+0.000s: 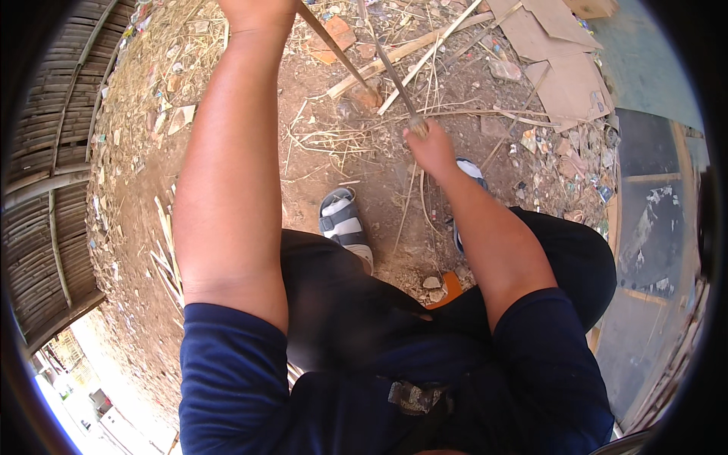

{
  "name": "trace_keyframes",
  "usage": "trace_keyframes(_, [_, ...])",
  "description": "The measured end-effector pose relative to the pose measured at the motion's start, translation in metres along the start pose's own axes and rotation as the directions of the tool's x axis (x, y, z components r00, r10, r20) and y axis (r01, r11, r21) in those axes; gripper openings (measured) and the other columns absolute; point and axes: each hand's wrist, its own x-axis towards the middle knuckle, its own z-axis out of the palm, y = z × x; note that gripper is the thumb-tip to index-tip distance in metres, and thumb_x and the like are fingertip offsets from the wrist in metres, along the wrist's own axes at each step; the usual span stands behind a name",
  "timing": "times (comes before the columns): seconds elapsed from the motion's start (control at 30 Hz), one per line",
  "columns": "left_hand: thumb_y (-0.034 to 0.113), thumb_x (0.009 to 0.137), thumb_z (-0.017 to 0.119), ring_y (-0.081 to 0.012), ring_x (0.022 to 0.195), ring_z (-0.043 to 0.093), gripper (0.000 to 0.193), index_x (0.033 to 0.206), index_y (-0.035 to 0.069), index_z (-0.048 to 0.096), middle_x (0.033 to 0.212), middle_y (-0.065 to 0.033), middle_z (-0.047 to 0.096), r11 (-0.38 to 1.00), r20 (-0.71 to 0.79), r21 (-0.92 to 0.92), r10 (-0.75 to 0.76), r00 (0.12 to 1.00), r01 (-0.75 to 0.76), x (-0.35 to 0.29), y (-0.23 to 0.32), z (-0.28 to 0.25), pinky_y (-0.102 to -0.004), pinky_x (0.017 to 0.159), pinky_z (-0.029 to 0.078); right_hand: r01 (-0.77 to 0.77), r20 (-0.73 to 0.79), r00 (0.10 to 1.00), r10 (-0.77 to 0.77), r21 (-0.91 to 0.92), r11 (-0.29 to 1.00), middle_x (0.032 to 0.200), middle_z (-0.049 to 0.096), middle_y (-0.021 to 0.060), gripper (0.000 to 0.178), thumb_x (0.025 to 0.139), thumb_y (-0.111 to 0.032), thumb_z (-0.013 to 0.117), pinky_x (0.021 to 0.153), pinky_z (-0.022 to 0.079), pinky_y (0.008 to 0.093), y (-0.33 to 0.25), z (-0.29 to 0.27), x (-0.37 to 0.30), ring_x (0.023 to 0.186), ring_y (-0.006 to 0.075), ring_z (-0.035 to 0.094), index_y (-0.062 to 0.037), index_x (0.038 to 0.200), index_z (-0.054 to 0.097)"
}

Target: The person uses a large blade to shave and thin strips of bamboo, holding the strip in one hand and drawing the blade across it repeatedly.

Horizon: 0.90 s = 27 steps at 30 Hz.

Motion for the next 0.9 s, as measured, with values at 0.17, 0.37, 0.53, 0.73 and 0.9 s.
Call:
trace_keyframes(0.17, [0.072, 0.104, 0.029, -0.0073, 0.042, 0.026, 0.075, 0.102, 0.003, 0.058, 0.054, 0.006, 0.031, 0.975, 0.052, -0.176, -0.125, 0.991, 0.132, 0.01, -0.005, -0.012, -0.026, 0.041, 0.022, 0.0, -0.107, 0.994, 0.02, 0.184, 0.983, 0.096, 0.071, 0.0285, 0.052, 0.094, -0.041, 0.07, 0.084, 0.055, 0.049, -0.079, -0.027, -0.005, 0.098, 0.0451, 0.07, 0.0001, 0.124, 0.062])
trace_keyframes(0.37, [0.071, 0.104, 0.029, -0.0084, 0.044, 0.021, 0.071, 0.098, 0.006, 0.055, 0.056, 0.0065, 0.026, 0.921, 0.098, -0.296, -0.232, 0.968, 0.251, 0.011, 0.001, -0.014, -0.0277, 0.043, 0.021, -0.113, 0.177, 0.971, 0.162, -0.257, 0.96, 0.102, 0.071, 0.0294, 0.05, 0.093, -0.039, 0.07, 0.089, 0.053, 0.0535, -0.007, 0.014, -0.026, 0.101, 0.0457, 0.069, 0.0024, 0.12, 0.062])
trace_keyframes(0.53, [0.068, 0.106, 0.029, -0.0087, 0.043, 0.022, 0.069, 0.098, 0.006, 0.055, 0.056, 0.0061, 0.028, 0.952, 0.059, -0.215, -0.212, 0.976, 0.219, 0.007, 0.003, -0.011, -0.0275, 0.042, 0.022, -0.053, 0.148, 0.985, 0.085, -0.206, 0.977, 0.102, 0.071, 0.0289, 0.048, 0.089, -0.04, 0.072, 0.088, 0.054, 0.0521, 0.001, 0.007, -0.012, 0.099, 0.047, 0.069, 0.0013, 0.114, 0.065])
trace_keyframes(0.73, [0.068, 0.106, 0.029, -0.0085, 0.043, 0.024, 0.069, 0.097, 0.005, 0.056, 0.056, 0.006, 0.029, 0.955, 0.008, -0.229, -0.191, 0.981, 0.188, 0.011, 0.0, -0.012, -0.0279, 0.041, 0.022, -0.039, 0.125, 0.991, 0.055, -0.123, 0.992, 0.095, 0.072, 0.0228, 0.049, 0.088, -0.041, 0.075, 0.079, 0.055, 0.0477, -0.002, -0.004, -0.011, 0.087, 0.0406, 0.07, 0.0028, 0.107, 0.065])
trace_keyframes(0.9, [0.067, 0.107, 0.029, -0.0084, 0.043, 0.024, 0.069, 0.098, 0.005, 0.056, 0.056, 0.0057, 0.029, 0.961, 0.049, -0.222, -0.157, 0.986, 0.164, 0.006, 0.003, -0.005, -0.0279, 0.041, 0.023, -0.531, 0.509, 0.805, 0.306, 0.386, 0.754, 0.109, 0.072, 0.0265, 0.053, 0.089, -0.036, 0.074, 0.085, 0.054, 0.0476, -0.022, -0.005, 0.012, 0.099, 0.0423, 0.071, 0.009, 0.113, 0.062])
